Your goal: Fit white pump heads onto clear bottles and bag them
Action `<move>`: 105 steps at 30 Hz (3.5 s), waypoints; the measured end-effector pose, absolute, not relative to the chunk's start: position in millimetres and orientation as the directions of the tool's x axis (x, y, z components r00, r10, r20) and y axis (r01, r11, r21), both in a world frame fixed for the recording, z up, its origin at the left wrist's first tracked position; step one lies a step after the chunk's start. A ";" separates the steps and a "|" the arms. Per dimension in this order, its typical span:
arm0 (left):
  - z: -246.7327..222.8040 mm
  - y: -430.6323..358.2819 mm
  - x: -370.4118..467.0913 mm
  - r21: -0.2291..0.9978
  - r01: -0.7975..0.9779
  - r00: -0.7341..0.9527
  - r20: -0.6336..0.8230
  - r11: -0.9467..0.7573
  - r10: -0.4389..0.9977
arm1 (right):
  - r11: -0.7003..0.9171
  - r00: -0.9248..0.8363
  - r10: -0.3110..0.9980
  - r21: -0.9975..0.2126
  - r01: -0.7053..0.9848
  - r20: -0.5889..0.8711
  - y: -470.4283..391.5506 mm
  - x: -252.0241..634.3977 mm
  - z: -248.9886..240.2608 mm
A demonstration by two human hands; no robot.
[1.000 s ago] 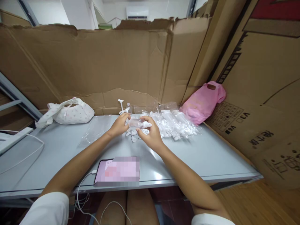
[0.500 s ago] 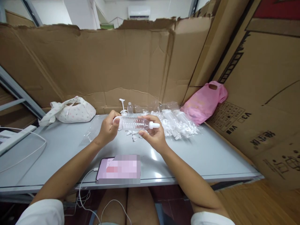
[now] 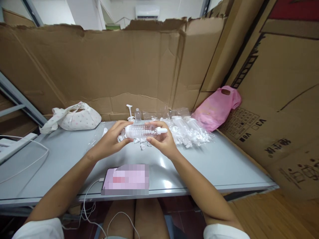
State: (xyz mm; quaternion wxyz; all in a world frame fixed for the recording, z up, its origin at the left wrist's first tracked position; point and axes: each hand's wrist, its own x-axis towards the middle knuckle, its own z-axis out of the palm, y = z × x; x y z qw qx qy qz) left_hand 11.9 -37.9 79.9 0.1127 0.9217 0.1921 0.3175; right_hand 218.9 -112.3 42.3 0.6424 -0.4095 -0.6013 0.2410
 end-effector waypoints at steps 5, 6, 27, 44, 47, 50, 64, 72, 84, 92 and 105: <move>71.3 -38.9 10.2 0.216 0.324 0.720 0.575 -0.921 0.388 | 0.513 0.110 0.843 -0.848 0.135 0.527 -111.8 222.4 40.2; 70.0 -39.3 10.4 0.189 0.337 0.711 0.592 -0.922 0.381 | 0.501 0.121 0.848 -0.855 0.134 0.516 -111.4 222.8 39.0; 64.8 -41.1 10.1 -0.199 0.347 0.659 0.747 -0.917 0.088 | 0.314 0.230 0.941 -0.896 -0.314 0.249 -110.3 205.8 36.7; 51.5 -38.0 16.9 -0.538 0.441 0.596 0.774 -0.718 -0.214 | 0.117 0.114 0.991 -0.838 -0.533 0.066 -115.2 207.7 37.8; 56.5 -35.4 20.0 -0.505 0.405 0.573 0.790 -0.762 -0.219 | 0.158 0.139 0.985 -0.835 -0.526 0.099 -115.3 209.5 39.4; 64.6 -37.1 25.7 -0.279 0.350 0.519 0.852 -0.894 -0.063 | 0.213 0.110 0.977 -0.846 -0.489 0.183 -116.4 212.4 43.1; 81.8 -57.6 32.1 0.831 -0.507 0.412 0.465 -0.227 0.783 | 0.228 -0.120 0.966 -0.973 -0.019 0.229 -111.4 204.8 25.3; 66.6 -53.0 34.3 0.886 -0.451 0.432 0.321 -0.106 0.843 | 0.260 -0.057 0.958 -0.933 -0.249 0.282 -115.6 200.3 30.2; 53.1 -55.9 39.1 0.939 -0.320 0.584 0.088 0.128 0.807 | 0.436 -0.034 0.895 -0.890 -0.129 0.444 -115.7 198.1 29.3; 59.8 -47.0 8.8 0.979 -0.023 0.745 0.152 -0.202 0.650 | 0.446 -0.177 0.857 -0.869 -0.215 0.484 -121.8 199.8 34.8; 52.3 -25.4 -44.3 0.121 0.620 0.688 0.390 -0.775 0.612 | 0.180 -0.321 0.890 -0.897 -0.404 0.323 -121.3 207.6 33.5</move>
